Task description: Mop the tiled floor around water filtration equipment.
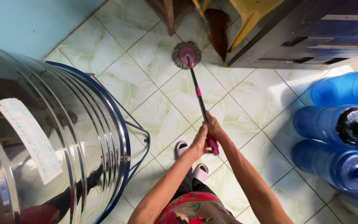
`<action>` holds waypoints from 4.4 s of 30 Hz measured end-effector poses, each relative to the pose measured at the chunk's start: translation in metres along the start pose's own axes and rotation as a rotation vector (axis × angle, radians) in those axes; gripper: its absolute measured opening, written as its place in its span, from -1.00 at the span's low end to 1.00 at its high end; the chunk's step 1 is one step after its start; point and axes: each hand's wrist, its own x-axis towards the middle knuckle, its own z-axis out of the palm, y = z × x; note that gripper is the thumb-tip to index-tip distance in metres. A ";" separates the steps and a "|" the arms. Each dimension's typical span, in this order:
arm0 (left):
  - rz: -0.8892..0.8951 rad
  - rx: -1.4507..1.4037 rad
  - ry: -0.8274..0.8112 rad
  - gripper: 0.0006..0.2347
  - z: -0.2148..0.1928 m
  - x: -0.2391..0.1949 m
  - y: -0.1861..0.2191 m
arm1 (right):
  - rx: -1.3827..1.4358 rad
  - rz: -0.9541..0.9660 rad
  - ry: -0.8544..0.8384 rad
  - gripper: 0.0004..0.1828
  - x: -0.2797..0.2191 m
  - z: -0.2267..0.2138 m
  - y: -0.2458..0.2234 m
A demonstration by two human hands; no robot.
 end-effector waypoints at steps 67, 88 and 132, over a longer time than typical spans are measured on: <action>0.182 -0.562 0.519 -0.70 0.029 0.080 0.050 | 0.226 0.429 -0.453 -0.46 -0.112 -0.122 -0.227; 0.687 -0.465 0.666 -0.47 -0.095 0.162 0.039 | -0.117 0.051 -0.519 -0.44 -0.009 -0.010 -0.210; 0.709 -0.498 0.896 -0.43 0.108 0.133 -0.081 | 0.191 0.489 -0.852 -0.40 -0.094 -0.167 -0.114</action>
